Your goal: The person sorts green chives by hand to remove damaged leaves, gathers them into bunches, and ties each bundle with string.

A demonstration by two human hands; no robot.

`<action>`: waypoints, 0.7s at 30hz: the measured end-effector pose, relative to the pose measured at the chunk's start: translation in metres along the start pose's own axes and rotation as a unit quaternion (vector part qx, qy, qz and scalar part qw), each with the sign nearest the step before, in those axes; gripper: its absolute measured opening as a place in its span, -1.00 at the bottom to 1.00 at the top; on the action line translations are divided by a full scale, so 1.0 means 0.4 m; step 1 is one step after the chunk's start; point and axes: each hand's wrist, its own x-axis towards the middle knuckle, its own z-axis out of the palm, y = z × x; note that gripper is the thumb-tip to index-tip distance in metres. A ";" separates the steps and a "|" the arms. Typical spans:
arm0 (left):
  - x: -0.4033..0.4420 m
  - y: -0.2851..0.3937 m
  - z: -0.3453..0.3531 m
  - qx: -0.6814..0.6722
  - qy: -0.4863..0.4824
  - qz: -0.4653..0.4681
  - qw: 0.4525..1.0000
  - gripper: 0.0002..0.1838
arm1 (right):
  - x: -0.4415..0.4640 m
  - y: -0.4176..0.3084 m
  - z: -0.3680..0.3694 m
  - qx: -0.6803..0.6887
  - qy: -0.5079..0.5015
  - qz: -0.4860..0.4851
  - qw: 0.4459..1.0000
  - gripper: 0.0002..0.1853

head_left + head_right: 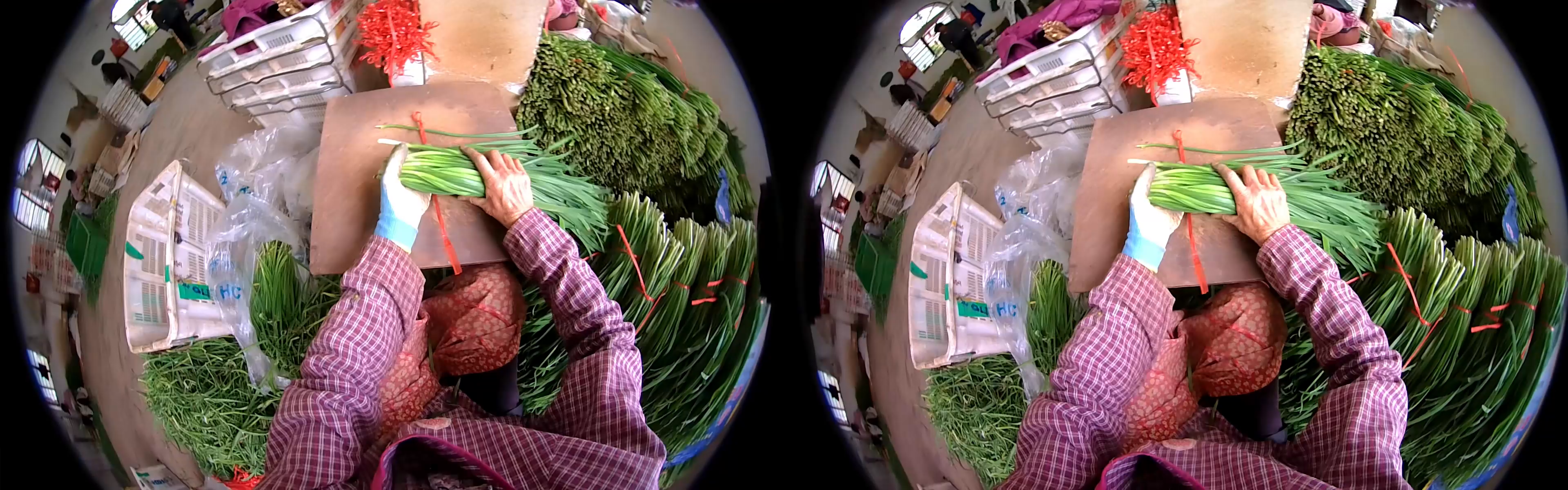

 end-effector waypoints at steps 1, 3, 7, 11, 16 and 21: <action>0.012 0.018 -0.006 0.009 -0.008 -0.006 1.000 -0.76 | 0.003 -0.001 0.000 -0.008 0.013 -0.003 1.000 -0.10; 0.051 0.071 -0.046 0.045 -0.054 0.091 0.993 -0.67 | 0.023 0.003 0.005 -0.013 0.024 0.007 1.000 -0.09; -0.042 0.249 -0.040 0.154 0.068 0.166 0.972 -0.61 | 0.094 0.031 0.051 -0.084 0.051 -0.017 0.995 -0.03; -0.258 0.481 -0.253 0.331 -0.032 0.287 0.898 -0.58 | 0.089 -0.015 0.065 -0.042 -0.006 -0.100 0.994 0.10; -0.648 0.678 -0.594 0.325 0.354 0.294 0.826 -0.49 | 0.071 0.000 0.046 -0.100 -0.037 -0.107 0.988 0.03; -0.837 0.680 -0.802 0.349 0.436 0.268 0.785 -0.59 | 0.161 -0.320 -0.106 0.083 -0.004 -0.168 0.982 -0.40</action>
